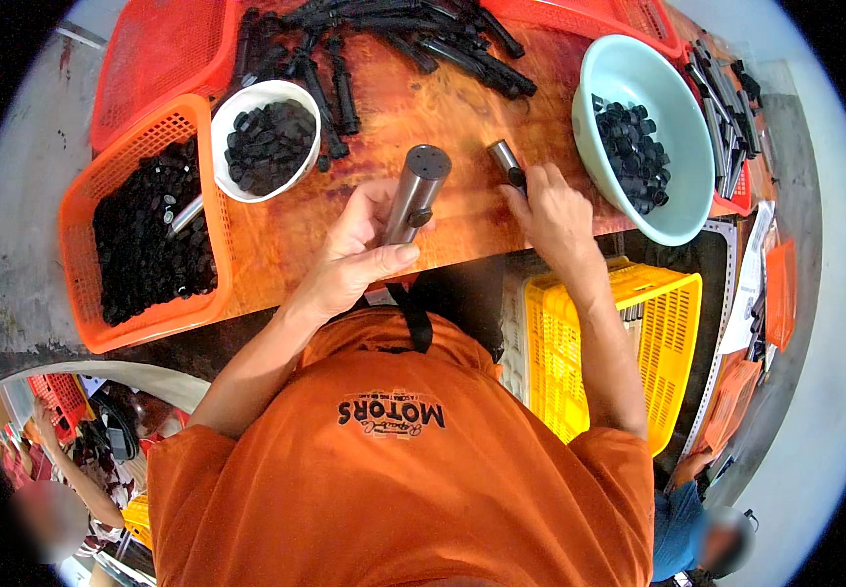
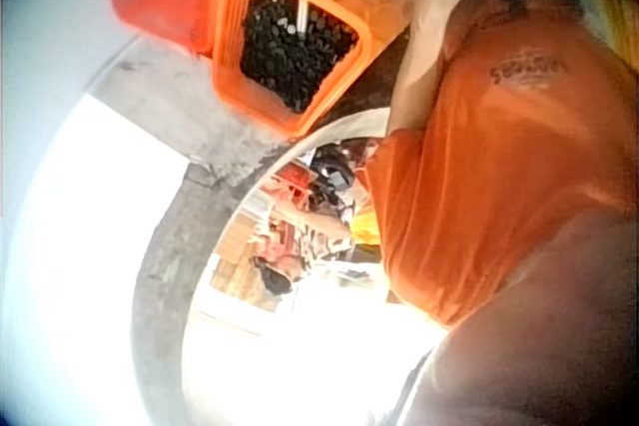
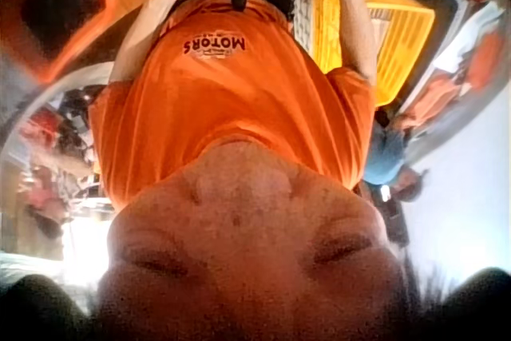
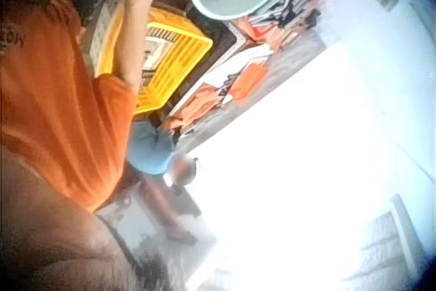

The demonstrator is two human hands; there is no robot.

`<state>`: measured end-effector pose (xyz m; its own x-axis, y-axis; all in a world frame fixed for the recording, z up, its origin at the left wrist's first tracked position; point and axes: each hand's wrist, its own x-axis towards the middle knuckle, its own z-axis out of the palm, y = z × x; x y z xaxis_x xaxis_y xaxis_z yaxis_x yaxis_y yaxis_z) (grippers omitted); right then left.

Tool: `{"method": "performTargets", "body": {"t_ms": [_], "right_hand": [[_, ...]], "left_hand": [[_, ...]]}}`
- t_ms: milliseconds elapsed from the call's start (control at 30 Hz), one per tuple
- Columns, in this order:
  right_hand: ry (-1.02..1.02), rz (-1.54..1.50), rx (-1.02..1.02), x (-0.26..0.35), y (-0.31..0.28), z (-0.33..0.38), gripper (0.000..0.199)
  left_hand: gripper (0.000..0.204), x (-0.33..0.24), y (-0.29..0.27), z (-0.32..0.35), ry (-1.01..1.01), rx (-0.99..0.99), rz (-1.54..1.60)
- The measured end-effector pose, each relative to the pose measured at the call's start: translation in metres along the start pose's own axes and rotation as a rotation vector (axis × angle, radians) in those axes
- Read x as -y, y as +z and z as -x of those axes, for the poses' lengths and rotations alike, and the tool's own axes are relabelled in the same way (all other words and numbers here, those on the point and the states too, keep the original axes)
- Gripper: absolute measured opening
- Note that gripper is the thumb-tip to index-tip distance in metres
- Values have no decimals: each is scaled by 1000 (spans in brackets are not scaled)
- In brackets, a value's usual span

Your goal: The person assembles small black plastic components onto cylindrical metal rods at a workbench. They repeatedly pick up a rod, attach a plastic piece, and place the assembled unit into a yellow basket. The person also handles loose black plastic pieces from a bowl and an orange basket.

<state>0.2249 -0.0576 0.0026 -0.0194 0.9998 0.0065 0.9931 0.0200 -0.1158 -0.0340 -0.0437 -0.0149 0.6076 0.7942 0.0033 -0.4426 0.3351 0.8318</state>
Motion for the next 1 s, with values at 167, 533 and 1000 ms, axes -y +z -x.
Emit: {"method": "performTargets", "body": {"t_ms": [167,533,1000], "right_hand": [[-109,-601,-184,54,-22,15,31],[-187,-740,-452,78,-12,29,42],[550,-1556,-476,-13,-56,162,59]], "left_hand": [[51,2,3,-9,55,9,-7],[61,4,28,-8,40,59,-106],[67,13,98,-19,-182,206,-505]]}}
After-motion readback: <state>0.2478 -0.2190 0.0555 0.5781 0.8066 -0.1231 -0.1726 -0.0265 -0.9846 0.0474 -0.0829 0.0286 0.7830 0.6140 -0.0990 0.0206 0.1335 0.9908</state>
